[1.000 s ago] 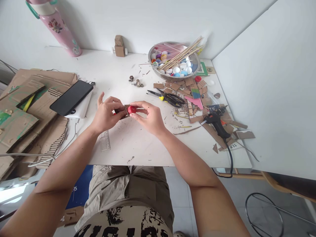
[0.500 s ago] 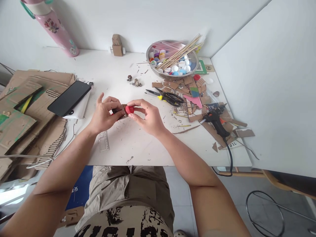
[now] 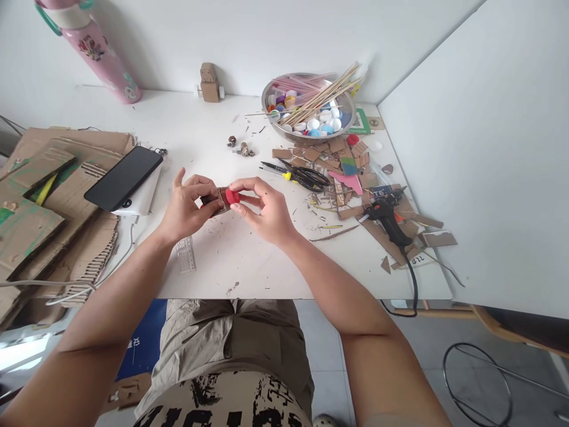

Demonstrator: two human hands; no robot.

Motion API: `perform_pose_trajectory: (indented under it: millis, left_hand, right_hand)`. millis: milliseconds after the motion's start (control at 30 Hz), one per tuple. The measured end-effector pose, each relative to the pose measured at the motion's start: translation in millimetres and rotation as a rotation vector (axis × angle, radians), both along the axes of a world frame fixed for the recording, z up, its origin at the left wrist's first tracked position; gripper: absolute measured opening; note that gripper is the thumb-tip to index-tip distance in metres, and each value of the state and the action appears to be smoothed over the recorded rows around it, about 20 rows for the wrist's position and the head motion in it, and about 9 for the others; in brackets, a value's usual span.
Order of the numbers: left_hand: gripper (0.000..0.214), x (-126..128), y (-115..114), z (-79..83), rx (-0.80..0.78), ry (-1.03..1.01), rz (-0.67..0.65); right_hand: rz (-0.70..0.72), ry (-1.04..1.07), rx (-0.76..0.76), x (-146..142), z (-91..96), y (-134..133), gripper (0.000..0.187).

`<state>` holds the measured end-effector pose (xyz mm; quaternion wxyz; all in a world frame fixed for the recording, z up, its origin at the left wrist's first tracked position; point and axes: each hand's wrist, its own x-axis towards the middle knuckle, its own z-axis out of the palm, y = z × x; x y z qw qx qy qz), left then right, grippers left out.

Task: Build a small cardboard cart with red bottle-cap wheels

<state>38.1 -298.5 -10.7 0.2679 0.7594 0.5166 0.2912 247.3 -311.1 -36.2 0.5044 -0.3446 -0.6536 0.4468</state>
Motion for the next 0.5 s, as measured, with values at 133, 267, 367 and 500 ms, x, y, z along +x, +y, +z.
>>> perform_pose_trajectory:
  millis: [133, 267, 367, 500]
  left_hand:
    - [0.014, -0.9, -0.1, -0.2, 0.029, 0.035, 0.011]
    - [0.015, -2.0, 0.4, -0.5, 0.036, 0.025, 0.007]
    - [0.016, -2.5, 0.4, 0.4, 0.031, 0.030, -0.003]
    - [0.016, -2.8, 0.0, 1.2, 0.047, 0.049, -0.006]
  right_hand:
    - [-0.025, -0.071, 0.069, 0.3, 1.8, -0.7, 0.027]
    - [-0.039, -0.219, 0.185, 4.2, 7.2, 0.0, 0.012]
    - [-0.034, -0.238, 0.217, 6.6, 8.0, 0.9, 0.013]
    - [-0.021, -0.168, 0.154, 6.8, 4.5, 0.9, 0.028]
